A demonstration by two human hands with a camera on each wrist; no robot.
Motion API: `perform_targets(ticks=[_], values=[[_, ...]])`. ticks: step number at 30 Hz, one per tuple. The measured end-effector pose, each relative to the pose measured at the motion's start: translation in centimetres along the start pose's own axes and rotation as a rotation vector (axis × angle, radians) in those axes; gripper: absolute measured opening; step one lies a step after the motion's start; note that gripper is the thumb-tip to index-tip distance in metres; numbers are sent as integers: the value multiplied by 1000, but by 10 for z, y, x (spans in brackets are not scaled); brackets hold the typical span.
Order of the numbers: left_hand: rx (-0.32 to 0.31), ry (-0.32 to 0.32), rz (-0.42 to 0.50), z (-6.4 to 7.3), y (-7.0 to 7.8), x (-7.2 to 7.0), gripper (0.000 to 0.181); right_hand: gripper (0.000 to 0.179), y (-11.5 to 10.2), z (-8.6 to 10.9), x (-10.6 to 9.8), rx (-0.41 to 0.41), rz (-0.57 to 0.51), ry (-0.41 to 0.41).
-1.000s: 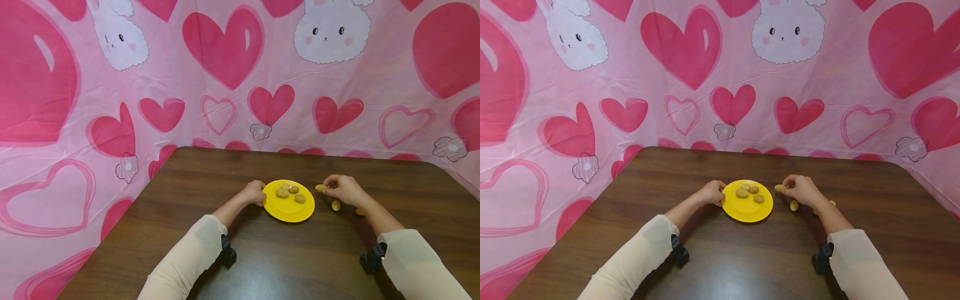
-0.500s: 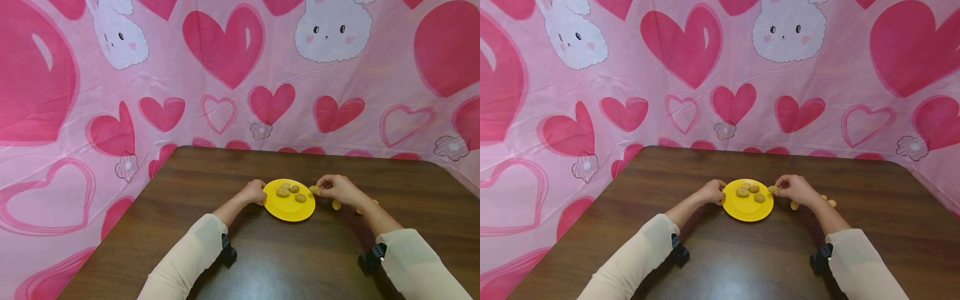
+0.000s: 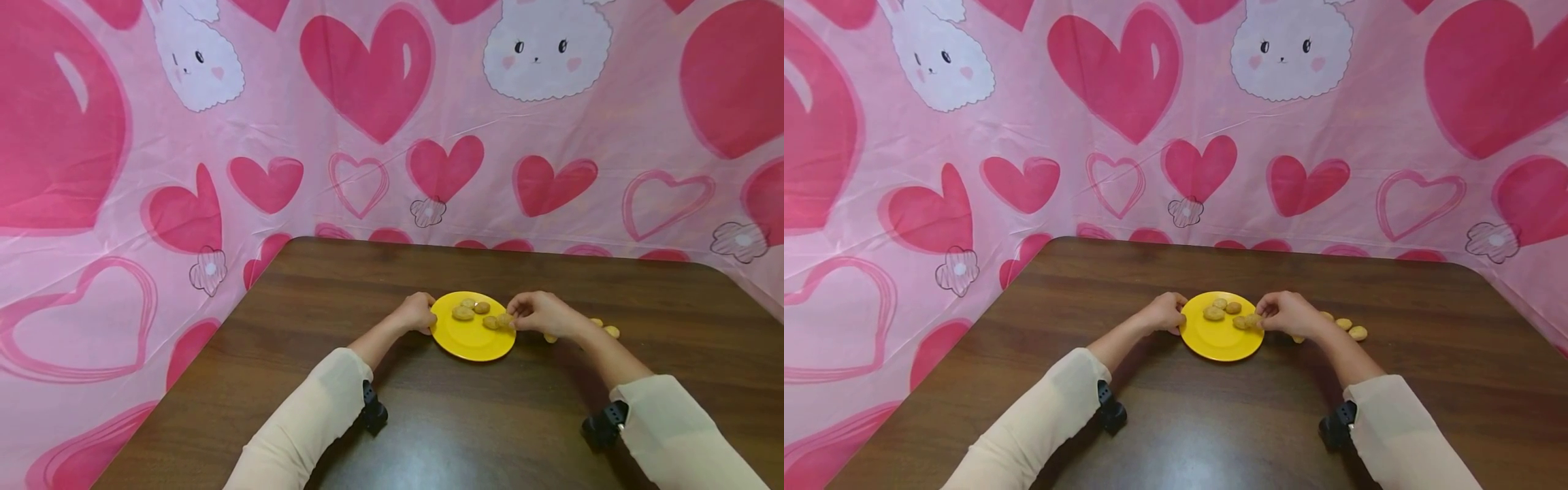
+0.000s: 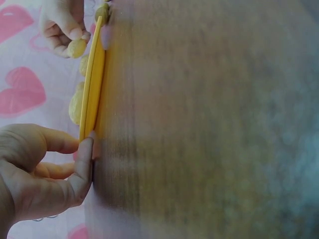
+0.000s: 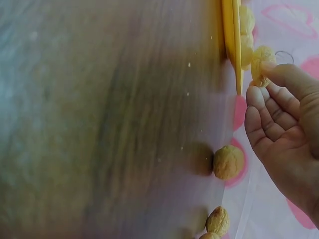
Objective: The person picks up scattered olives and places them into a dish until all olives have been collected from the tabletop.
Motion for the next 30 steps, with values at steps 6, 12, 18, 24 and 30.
perform_targets(ticks=[6,12,18,24,30], values=[[-4,-6,9,0,1,0,36,17,-2,-2,4,-31,-9,-23],[-6,-8,10,1,0,0,37,16,-5,-4,7,-63,5,-56],[-2,-12,3,1,0,0,38,15,-8,-9,11,-73,24,-72],[-5,-7,1,-1,-1,0,38,14,-10,-15,16,-74,74,-53],[6,-4,5,-1,-1,0,37,14,-11,-20,17,-43,113,-37]])
Point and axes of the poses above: each hand's wrist, its own z-axis away from the middle knuckle, its own x-axis out of the palm, y = z × x, the point moved 6 cm from there along -z, towards the middle knuckle, and after that the axes turned 13 degrees about -x, right-handed, at the moved point
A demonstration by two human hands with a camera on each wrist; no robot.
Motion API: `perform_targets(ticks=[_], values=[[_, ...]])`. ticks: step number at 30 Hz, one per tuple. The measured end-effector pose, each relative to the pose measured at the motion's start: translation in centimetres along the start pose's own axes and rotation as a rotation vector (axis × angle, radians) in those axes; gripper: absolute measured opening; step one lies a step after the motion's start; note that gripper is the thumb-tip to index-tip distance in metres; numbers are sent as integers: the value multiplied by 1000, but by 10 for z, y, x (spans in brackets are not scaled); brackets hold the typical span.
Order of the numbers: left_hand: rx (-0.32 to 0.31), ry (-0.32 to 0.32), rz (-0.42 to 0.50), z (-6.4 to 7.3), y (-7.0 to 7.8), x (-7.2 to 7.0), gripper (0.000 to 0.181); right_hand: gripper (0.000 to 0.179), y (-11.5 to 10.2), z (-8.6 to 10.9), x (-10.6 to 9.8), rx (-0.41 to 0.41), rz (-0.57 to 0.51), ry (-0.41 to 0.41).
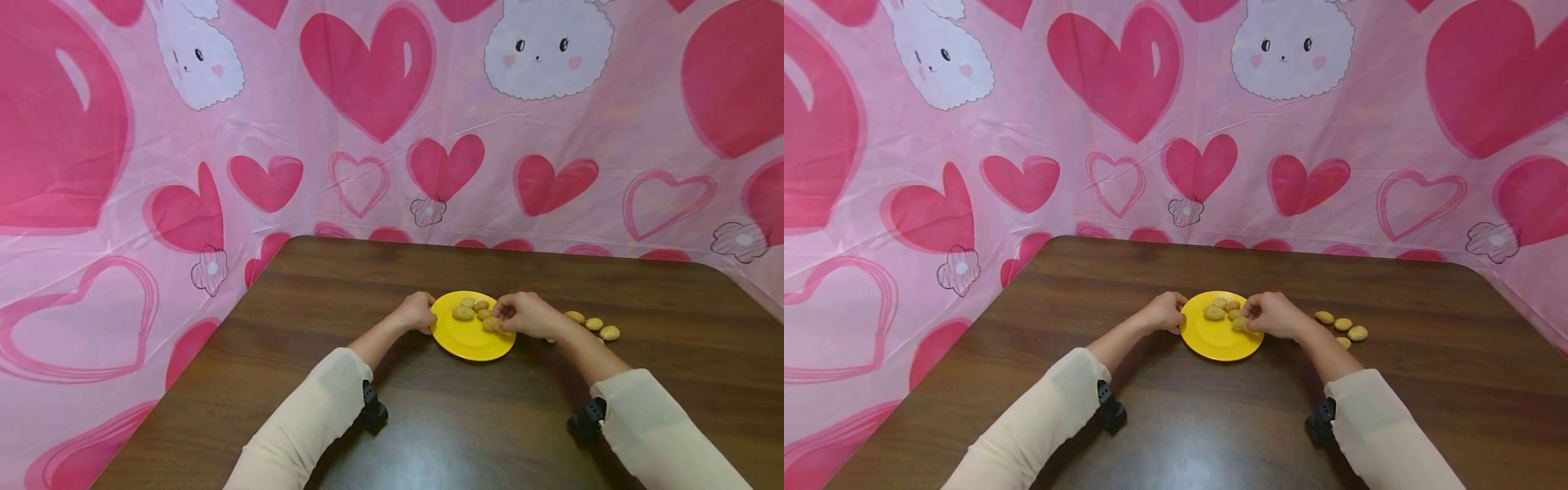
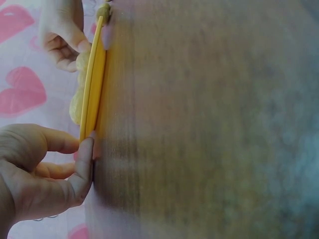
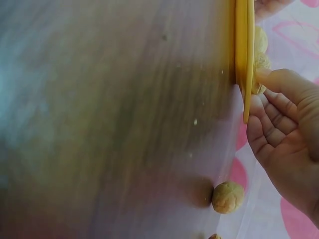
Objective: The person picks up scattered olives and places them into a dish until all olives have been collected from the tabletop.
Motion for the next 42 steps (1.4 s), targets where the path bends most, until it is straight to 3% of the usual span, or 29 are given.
perform_targets(ticks=[10,18,42], values=[[6,-2,-14,-1,1,1,36,14,-1,-4,0,28,27,17],[-2,-9,-17,2,1,0,36,12,1,-5,2,108,-3,7],[3,-4,-12,2,2,0,36,14,4,-7,2,133,10,6]])
Point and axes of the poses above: each hand's wrist, its own z-axis away from the middle knuckle, its own x-axis out of the palm, y = z × x, the point moved 6 cm from there along -z, towards the middle knuckle, and after that the axes turned 13 degrees about -x, right-handed, at the moved point
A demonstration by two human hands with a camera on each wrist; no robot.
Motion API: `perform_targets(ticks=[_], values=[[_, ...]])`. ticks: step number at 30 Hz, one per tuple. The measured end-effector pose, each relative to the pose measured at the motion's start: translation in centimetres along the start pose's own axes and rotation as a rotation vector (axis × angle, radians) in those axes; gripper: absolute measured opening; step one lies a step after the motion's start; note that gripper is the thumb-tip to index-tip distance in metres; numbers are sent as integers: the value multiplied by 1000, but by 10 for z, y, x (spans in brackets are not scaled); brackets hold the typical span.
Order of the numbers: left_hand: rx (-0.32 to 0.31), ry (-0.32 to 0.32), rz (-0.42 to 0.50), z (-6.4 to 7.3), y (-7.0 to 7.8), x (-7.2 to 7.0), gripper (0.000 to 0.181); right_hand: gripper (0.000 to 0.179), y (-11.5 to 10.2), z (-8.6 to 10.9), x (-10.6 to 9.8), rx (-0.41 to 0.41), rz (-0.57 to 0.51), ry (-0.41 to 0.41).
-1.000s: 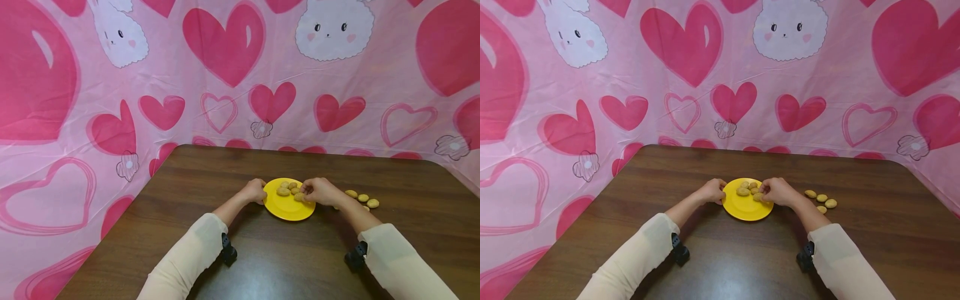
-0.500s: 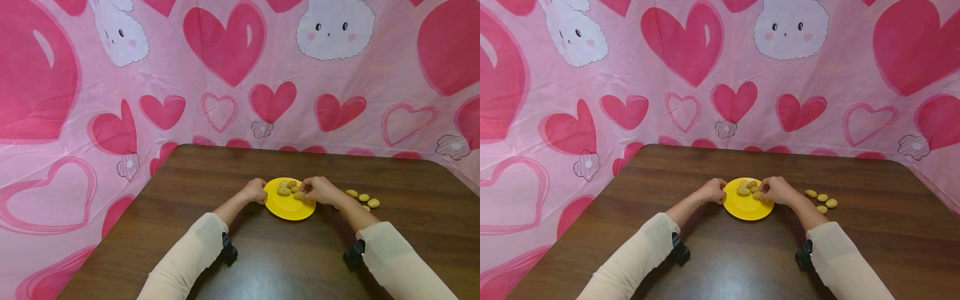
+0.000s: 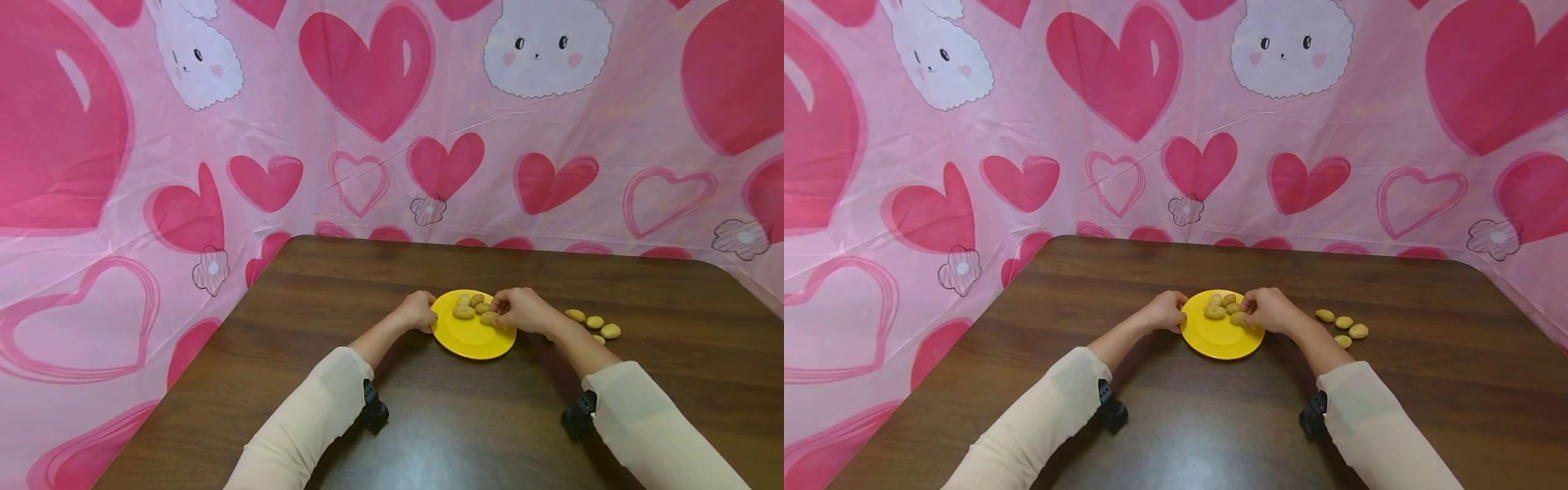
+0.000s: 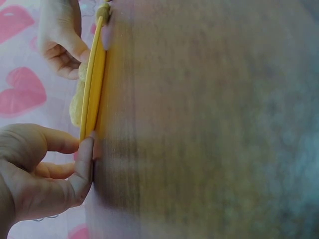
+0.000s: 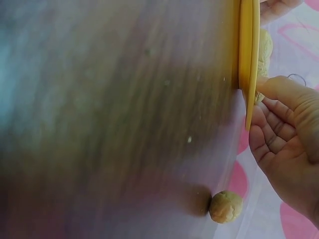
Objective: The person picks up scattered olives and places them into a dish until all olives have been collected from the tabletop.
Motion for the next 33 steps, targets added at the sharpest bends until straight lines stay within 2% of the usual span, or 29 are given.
perform_targets(ticks=[13,20,28,33], values=[[0,4,-6,-1,0,0,37,18,1,2,-2,17,-22,-7],[-14,-5,7,-1,-1,2,38,18,0,4,-2,-6,-33,-2],[17,-3,19,0,1,1,35,17,1,7,-15,-100,49,62],[4,-8,14,-1,0,1,35,17,5,13,-24,-81,24,91]])
Point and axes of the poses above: each hand's wrist, its own z-axis away from the middle knuckle, its own x-axis out of the palm, y = z × x, the point moved 6 cm from there along -z, towards the middle knuckle, and after that the axes turned 13 degrees about -x, right-handed, at the moved point
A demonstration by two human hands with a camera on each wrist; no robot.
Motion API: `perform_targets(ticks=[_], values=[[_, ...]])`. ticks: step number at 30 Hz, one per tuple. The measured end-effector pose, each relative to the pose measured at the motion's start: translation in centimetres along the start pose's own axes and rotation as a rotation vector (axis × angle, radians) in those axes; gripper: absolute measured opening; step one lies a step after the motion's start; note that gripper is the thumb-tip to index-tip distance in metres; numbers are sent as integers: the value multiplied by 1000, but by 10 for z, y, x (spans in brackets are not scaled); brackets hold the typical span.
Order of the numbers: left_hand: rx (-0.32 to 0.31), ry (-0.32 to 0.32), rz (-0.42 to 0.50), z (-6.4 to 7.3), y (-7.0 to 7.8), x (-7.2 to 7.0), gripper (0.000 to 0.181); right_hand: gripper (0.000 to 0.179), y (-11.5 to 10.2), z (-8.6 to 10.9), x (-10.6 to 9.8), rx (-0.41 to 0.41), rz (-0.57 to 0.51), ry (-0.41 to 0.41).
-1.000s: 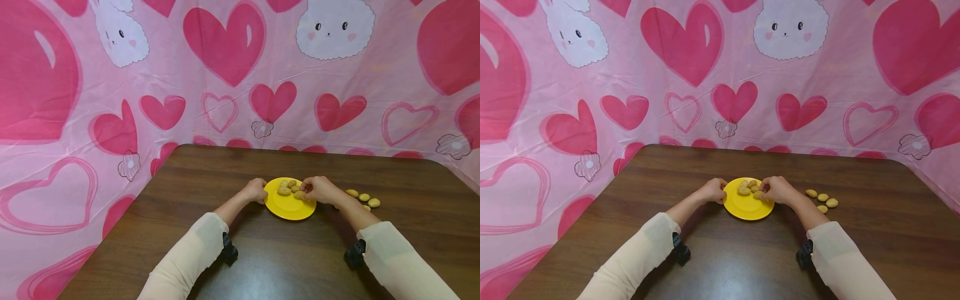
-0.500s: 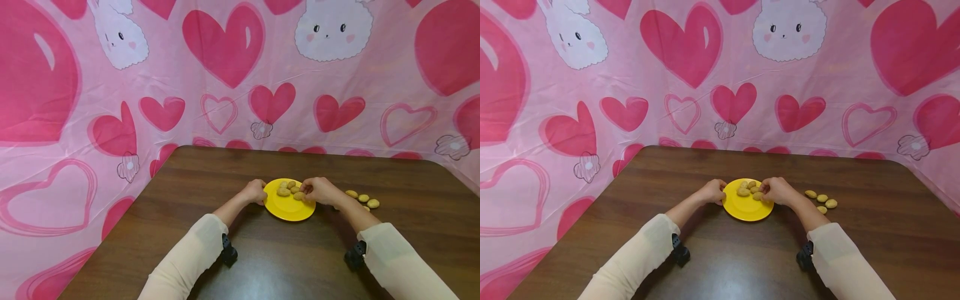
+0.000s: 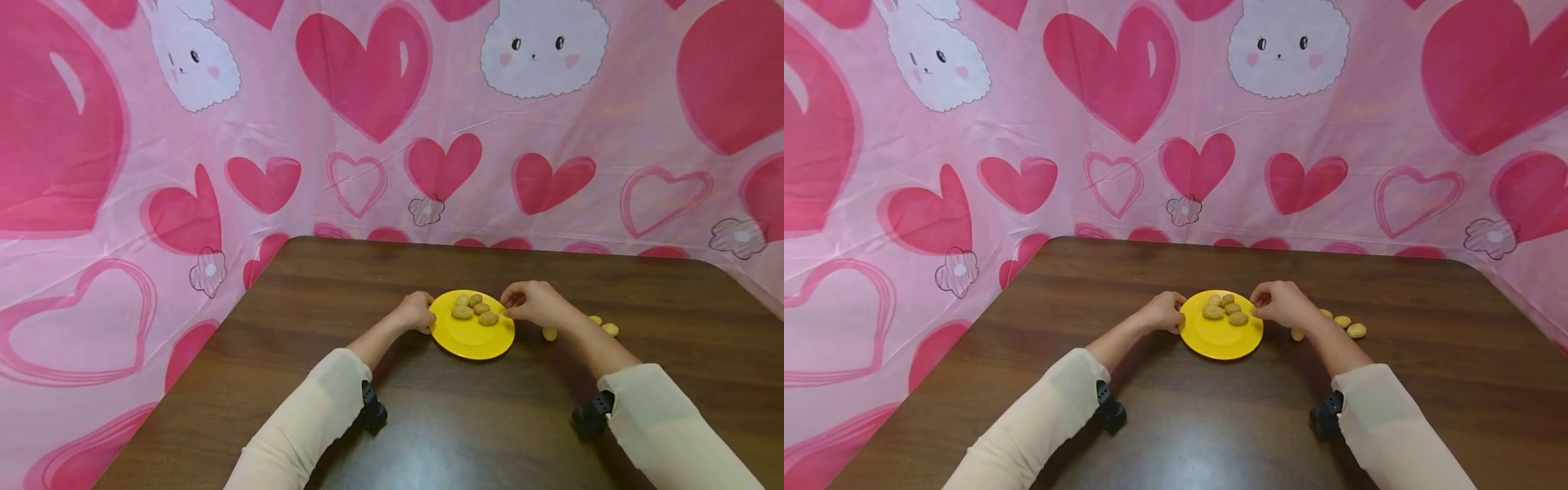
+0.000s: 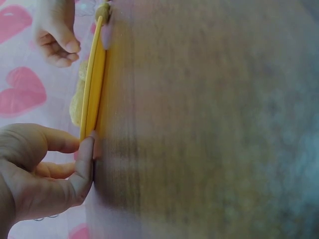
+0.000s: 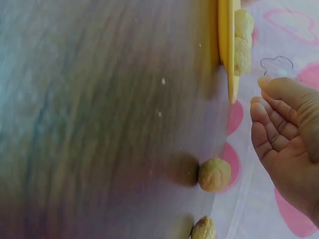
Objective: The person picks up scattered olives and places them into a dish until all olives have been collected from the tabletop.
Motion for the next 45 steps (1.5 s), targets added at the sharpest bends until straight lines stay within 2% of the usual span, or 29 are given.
perform_targets(ticks=[7,15,25,33,45], values=[[1,2,0,1,0,0,36,24,4,11,-13,61,-33,28],[-3,7,-5,1,1,0,35,26,12,24,-32,56,1,84],[-4,-1,-10,2,2,0,34,29,26,43,-52,77,34,114],[-6,-6,-7,2,1,0,37,31,45,58,-59,146,47,128],[-4,-10,-4,1,1,0,38,32,67,73,-61,206,29,137]])
Point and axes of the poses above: each hand's wrist, its own z-axis away from the middle knuckle, its own x-axis out of the palm, y = z × x, the point moved 6 cm from there along -z, towards the middle knuckle, and after that the axes turned 13 degrees about -x, right-handed, at the moved point
